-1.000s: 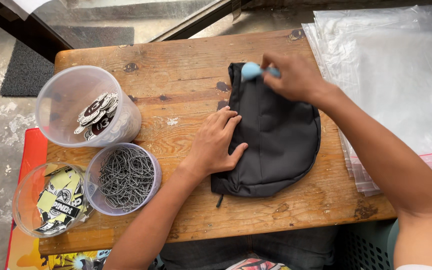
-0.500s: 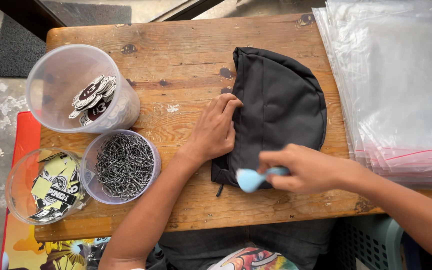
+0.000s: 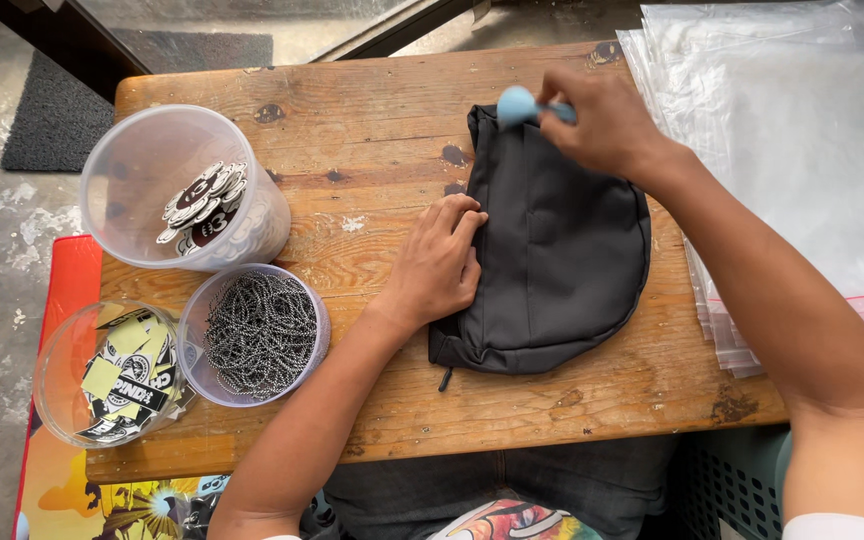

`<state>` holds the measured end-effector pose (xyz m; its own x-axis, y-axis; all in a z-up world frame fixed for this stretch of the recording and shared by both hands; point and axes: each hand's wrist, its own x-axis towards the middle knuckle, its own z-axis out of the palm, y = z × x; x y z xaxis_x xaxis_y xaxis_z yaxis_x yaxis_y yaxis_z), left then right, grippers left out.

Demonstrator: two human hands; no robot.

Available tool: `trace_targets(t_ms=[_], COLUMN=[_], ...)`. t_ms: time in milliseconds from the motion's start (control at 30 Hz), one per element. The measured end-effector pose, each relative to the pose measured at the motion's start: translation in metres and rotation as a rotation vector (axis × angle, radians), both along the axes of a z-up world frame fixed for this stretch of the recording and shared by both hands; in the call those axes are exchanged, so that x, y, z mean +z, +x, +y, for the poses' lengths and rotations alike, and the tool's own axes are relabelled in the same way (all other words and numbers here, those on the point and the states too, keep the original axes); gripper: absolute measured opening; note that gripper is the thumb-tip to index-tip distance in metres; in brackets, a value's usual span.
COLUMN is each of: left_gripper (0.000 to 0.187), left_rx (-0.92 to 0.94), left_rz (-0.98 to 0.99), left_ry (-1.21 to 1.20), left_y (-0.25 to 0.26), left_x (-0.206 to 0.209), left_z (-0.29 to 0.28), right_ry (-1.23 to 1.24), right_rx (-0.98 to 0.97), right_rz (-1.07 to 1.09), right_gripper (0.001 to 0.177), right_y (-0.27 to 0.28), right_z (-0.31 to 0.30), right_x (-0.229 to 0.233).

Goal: The person cleans a black bag and a plastic bag using a brush, attaches a character keychain to the bag's zipper, and places the bag into the plastic bag.

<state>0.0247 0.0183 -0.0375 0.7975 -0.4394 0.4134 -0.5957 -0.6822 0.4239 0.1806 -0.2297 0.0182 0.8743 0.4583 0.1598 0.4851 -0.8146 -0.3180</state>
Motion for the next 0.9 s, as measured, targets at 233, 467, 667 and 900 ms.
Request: trace_targets(t_ms=[233,467,667,900], left_gripper=[0.051,0.05,0.031,0.015], left_rx=[0.013,0.038,0.158,0.097], left_rz=[0.017,0.095,0.142,-0.362], left_ry=[0.027,-0.133,-0.796,-0.898], left_y=[-0.001,0.0,-0.012,-0.015], left_x=[0.005,0.002,0.048,0.056], left_z=[-0.002,-0.003,0.0,-0.001], right_ry=[-0.013,0.119,-0.096,-0.284], right_rx=[-0.075,0.109,-0.116,0.01], right_rz=[0.217,0.804,0.264,0.118], right_gripper=[0.024,0.016,0.028,0.042], right_y=[-0.128,-0.216,-0.157,-0.101], right_z=[0.01,0.0,0.036,0.107], right_x=[0.025,0.064,0.049,-0.008])
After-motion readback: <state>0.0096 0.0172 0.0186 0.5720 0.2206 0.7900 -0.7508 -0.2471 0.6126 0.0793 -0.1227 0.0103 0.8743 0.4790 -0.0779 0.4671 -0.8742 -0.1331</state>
